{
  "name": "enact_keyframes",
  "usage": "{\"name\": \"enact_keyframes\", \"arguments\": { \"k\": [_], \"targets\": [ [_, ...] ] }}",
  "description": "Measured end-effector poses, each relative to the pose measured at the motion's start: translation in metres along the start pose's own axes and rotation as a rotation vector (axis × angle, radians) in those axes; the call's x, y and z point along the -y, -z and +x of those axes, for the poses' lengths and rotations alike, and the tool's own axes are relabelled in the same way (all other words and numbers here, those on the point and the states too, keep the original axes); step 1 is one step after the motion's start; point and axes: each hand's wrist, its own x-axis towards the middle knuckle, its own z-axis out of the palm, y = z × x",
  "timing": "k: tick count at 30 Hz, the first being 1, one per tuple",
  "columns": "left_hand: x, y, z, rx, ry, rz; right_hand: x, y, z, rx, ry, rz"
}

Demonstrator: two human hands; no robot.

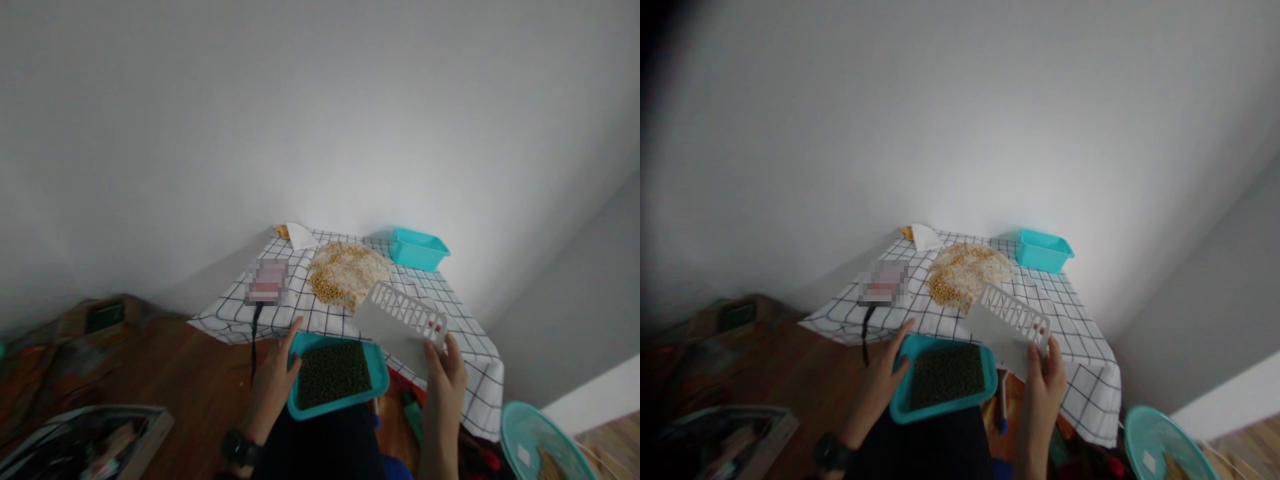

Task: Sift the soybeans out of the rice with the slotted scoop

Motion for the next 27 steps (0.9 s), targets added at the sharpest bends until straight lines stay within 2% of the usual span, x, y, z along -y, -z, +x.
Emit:
{"name": "enact_keyframes", "arguments": {
  "k": [5, 13, 16, 22, 27],
  "targets": [
    [0.000, 0.000, 0.000, -0.007, -0.013, -0.006, -0.012, -0.013, 0.009, 0.067, 0.081, -0.008],
    [0.002, -0.002, 0.001, -0.005, -0.002, -0.011, -0.033, -0.061, 0.051, 0.151, 0.112, 0.051],
    [0.002, -0.002, 0.001, -0.007, 0.005, -0.011, -0.034, -0.072, 0.060, 0.164, 0.121, 0.068],
    [0.000, -0.001, -0.001, 0.010, 0.012, 0.006, -0.031, -0.061, 0.052, 0.148, 0.114, 0.118],
    [0.000, 0.000, -0.001, 0.008, 0.015, 0.008, -0.033, -0.056, 0.044, 0.320, 0.061, 0.120]
  ]
}}
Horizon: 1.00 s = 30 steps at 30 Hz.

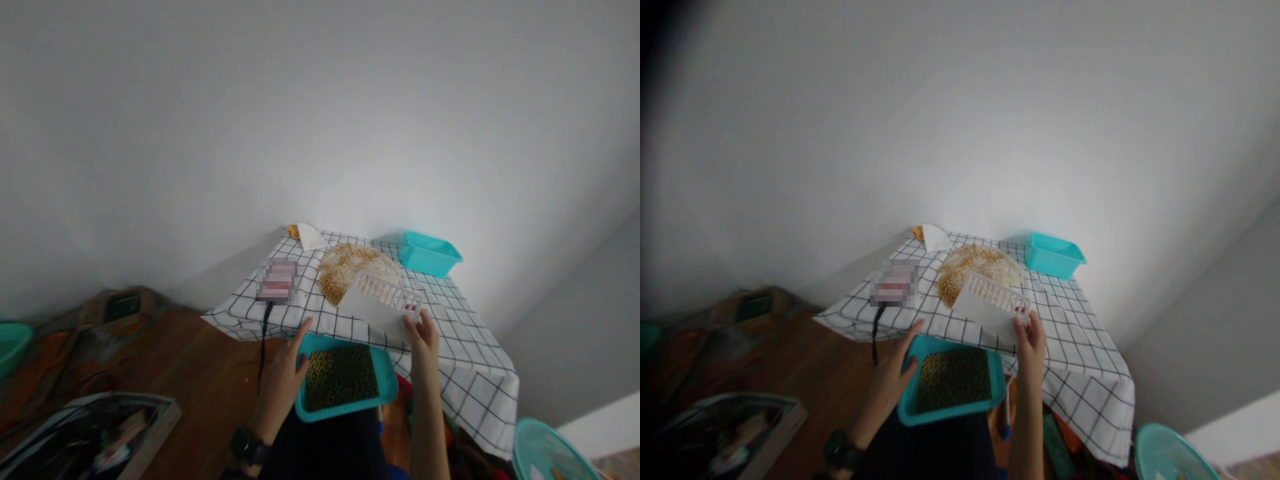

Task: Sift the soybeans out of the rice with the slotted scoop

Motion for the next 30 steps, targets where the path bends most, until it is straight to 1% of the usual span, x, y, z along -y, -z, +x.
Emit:
{"name": "enact_keyframes", "arguments": {
  "k": [2, 4, 8, 11, 15, 22, 26, 30],
  "targets": [
    [0.000, 0.001, 0.000, 0.011, 0.007, 0.002, -0.004, -0.005, 0.004, 0.057, -0.009, -0.011],
    [-0.001, 0.002, 0.000, 0.027, 0.012, 0.009, -0.009, -0.012, 0.013, 0.079, -0.003, -0.016],
    [0.000, 0.002, 0.000, 0.041, 0.019, 0.035, -0.016, -0.022, 0.031, 0.066, 0.024, 0.017],
    [0.003, 0.000, 0.001, 0.044, 0.023, 0.048, -0.020, -0.022, 0.035, 0.018, 0.031, 0.080],
    [0.004, -0.001, 0.001, 0.045, 0.030, 0.050, -0.023, -0.019, 0.032, -0.049, 0.021, 0.153],
    [0.002, 0.000, 0.000, 0.045, 0.030, 0.030, -0.018, -0.020, 0.028, -0.053, -0.013, 0.228],
    [0.003, -0.001, 0.001, 0.043, 0.029, 0.022, -0.009, -0.025, 0.019, 0.010, -0.027, 0.234],
    [0.002, 0.001, 0.000, 0.051, 0.031, 0.018, -0.004, -0.043, 0.000, 0.129, -0.033, 0.153]
  ]
}}
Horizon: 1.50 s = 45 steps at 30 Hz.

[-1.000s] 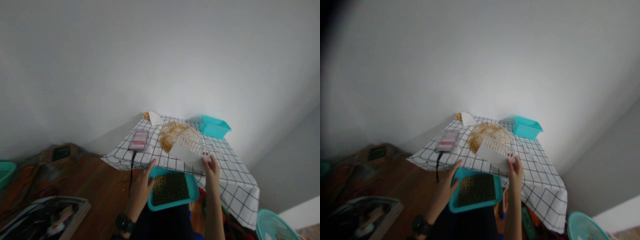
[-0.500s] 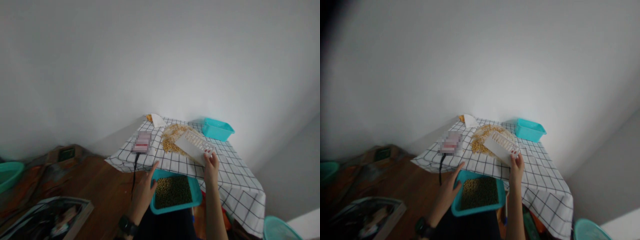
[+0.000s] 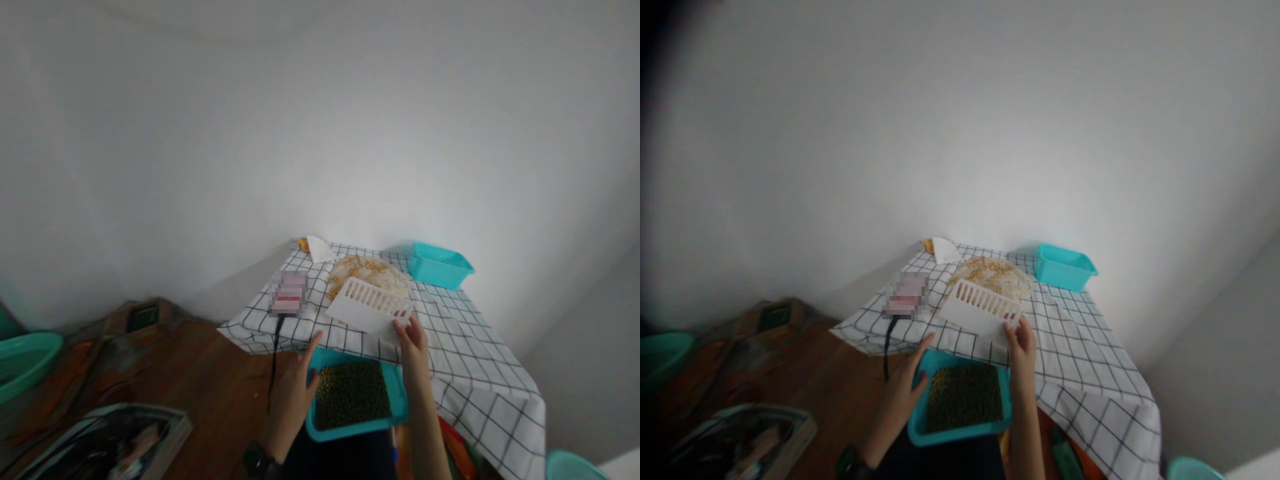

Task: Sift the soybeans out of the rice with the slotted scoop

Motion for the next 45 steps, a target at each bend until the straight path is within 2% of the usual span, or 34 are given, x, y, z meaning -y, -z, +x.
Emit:
{"name": "enact_keyframes", "arguments": {
  "k": [4, 8, 12, 15, 19, 23, 27, 45],
  "targets": [
    [-0.002, 0.001, -0.001, 0.010, 0.020, -0.006, -0.007, -0.021, -0.012, 0.016, 0.029, -0.128],
    [-0.003, 0.002, -0.002, 0.001, 0.004, -0.004, -0.012, -0.019, -0.008, -0.055, 0.052, -0.155],
    [-0.004, 0.003, -0.002, -0.008, -0.001, 0.000, -0.008, -0.001, 0.008, -0.140, 0.077, -0.130],
    [-0.004, 0.003, -0.002, 0.000, 0.014, -0.002, -0.003, 0.005, 0.026, -0.168, 0.102, -0.094],
    [-0.003, 0.002, -0.002, 0.002, 0.014, -0.005, -0.004, -0.008, 0.052, -0.125, 0.124, -0.090],
    [-0.004, 0.003, -0.002, -0.005, 0.011, -0.003, -0.011, -0.027, 0.063, -0.078, 0.131, -0.105],
    [-0.004, 0.004, -0.002, 0.008, 0.017, 0.000, -0.016, -0.036, 0.061, -0.046, 0.133, -0.118],
    [-0.006, 0.005, -0.002, 0.016, 0.021, -0.021, -0.006, -0.030, 0.044, 0.036, 0.098, -0.097]
  ]
}}
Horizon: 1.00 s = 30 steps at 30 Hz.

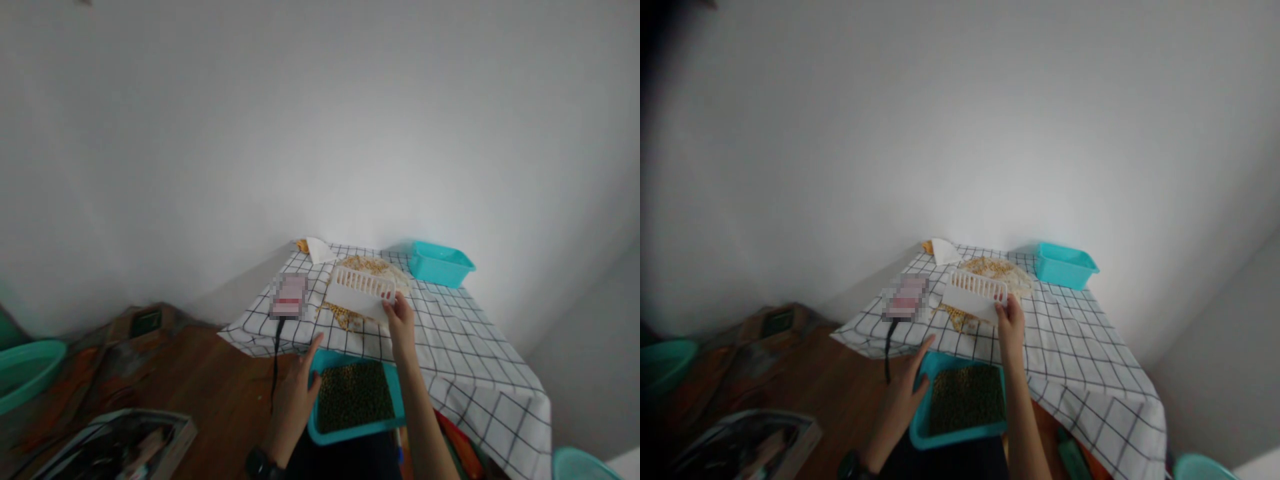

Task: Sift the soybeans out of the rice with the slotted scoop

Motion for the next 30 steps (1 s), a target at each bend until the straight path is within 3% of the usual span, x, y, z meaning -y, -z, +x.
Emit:
{"name": "enact_keyframes", "arguments": {
  "k": [6, 7, 11, 16, 19, 22, 26, 30],
  "targets": [
    [0.001, -0.001, 0.000, 0.002, 0.001, -0.001, 0.012, 0.017, -0.021, -0.016, -0.033, 0.083],
    [0.002, -0.001, 0.000, -0.002, 0.000, 0.000, 0.015, 0.024, -0.029, -0.052, -0.039, 0.105],
    [0.003, -0.002, 0.001, -0.016, -0.009, -0.004, 0.032, 0.069, -0.069, -0.418, -0.038, 0.188],
    [-0.001, 0.000, 0.000, -0.010, -0.006, -0.012, 0.062, 0.111, -0.101, -0.564, -0.010, 0.149],
    [-0.003, 0.000, 0.000, -0.026, -0.016, -0.012, 0.073, 0.113, -0.105, -0.537, 0.035, 0.065],
    [-0.003, 0.000, 0.000, -0.042, -0.025, -0.013, 0.077, 0.105, -0.107, -0.475, -0.015, -0.039],
    [0.000, -0.002, 0.001, -0.049, -0.049, -0.026, 0.082, 0.100, -0.112, -0.515, 0.019, -0.097],
    [0.002, -0.003, 0.001, -0.047, -0.046, -0.036, 0.084, 0.100, -0.114, -0.523, 0.031, -0.407]
  ]
}}
